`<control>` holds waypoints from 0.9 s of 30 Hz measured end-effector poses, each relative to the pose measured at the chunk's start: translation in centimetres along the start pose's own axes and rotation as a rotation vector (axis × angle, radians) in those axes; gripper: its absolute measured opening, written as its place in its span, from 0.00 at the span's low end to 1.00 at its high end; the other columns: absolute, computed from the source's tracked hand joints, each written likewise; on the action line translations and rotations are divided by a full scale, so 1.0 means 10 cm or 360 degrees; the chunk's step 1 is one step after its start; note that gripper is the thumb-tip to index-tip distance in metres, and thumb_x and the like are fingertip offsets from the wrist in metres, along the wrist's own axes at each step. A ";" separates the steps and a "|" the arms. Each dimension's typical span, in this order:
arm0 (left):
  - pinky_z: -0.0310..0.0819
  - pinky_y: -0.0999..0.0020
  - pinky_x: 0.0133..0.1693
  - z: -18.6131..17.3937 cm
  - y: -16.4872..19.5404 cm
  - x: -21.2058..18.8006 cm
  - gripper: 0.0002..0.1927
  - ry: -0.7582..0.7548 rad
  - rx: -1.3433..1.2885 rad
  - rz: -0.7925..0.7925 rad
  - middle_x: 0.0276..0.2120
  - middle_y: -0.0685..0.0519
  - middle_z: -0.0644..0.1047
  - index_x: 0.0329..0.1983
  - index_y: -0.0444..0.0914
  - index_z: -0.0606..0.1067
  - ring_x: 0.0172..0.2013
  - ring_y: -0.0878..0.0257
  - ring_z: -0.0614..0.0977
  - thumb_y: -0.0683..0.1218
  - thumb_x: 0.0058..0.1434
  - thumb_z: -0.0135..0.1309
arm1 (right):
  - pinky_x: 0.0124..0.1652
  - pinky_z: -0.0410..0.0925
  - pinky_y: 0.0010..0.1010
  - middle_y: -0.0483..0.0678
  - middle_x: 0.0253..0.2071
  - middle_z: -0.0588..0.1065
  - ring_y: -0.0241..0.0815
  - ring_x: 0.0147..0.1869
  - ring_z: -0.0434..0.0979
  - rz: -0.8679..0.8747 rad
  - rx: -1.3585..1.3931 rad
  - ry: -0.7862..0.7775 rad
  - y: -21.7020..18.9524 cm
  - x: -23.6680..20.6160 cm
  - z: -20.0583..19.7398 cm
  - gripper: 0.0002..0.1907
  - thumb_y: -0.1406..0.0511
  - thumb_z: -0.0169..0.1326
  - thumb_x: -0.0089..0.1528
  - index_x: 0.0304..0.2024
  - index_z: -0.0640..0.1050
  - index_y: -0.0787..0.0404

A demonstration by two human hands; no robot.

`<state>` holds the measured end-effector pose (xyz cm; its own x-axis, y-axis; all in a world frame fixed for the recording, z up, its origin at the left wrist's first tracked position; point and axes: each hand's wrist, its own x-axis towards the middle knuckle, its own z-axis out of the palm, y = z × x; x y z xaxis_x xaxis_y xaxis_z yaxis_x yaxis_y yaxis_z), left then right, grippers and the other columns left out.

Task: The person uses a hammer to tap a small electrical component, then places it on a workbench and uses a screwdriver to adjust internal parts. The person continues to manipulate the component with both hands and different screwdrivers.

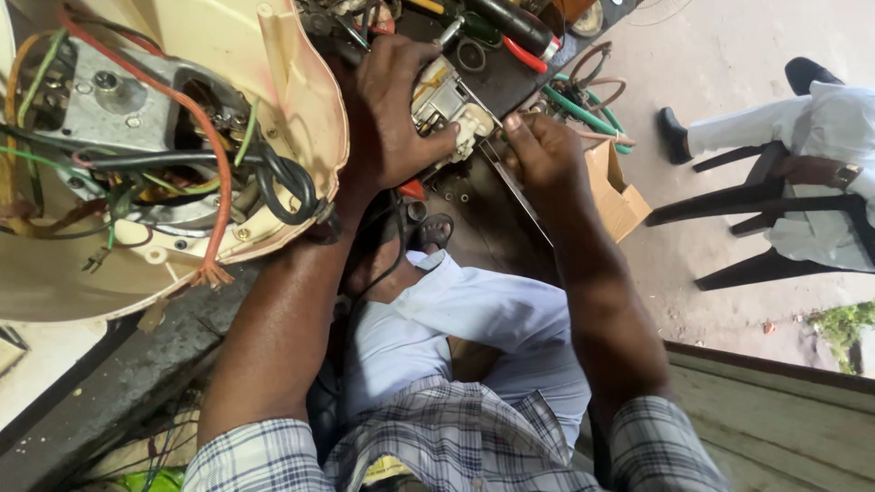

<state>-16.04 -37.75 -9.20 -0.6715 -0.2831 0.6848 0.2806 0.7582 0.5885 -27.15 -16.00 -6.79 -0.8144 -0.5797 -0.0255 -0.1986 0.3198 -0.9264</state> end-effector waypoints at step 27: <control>0.70 0.53 0.58 0.06 -0.06 0.01 0.35 0.0113 -0.0146 0.0091 0.53 0.44 0.72 0.58 0.36 0.70 0.55 0.46 0.76 0.47 0.51 0.75 | 0.46 0.70 0.41 0.53 0.39 0.77 0.52 0.42 0.76 -0.1412 -0.1674 0.0484 0.16 -0.10 0.05 0.08 0.64 0.60 0.68 0.45 0.78 0.62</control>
<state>-16.65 -37.88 -9.71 -0.6032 -0.2843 0.7453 0.3808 0.7184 0.5822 -26.38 -15.29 -8.41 -0.2626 -0.7422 0.6166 -0.8995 0.4196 0.1220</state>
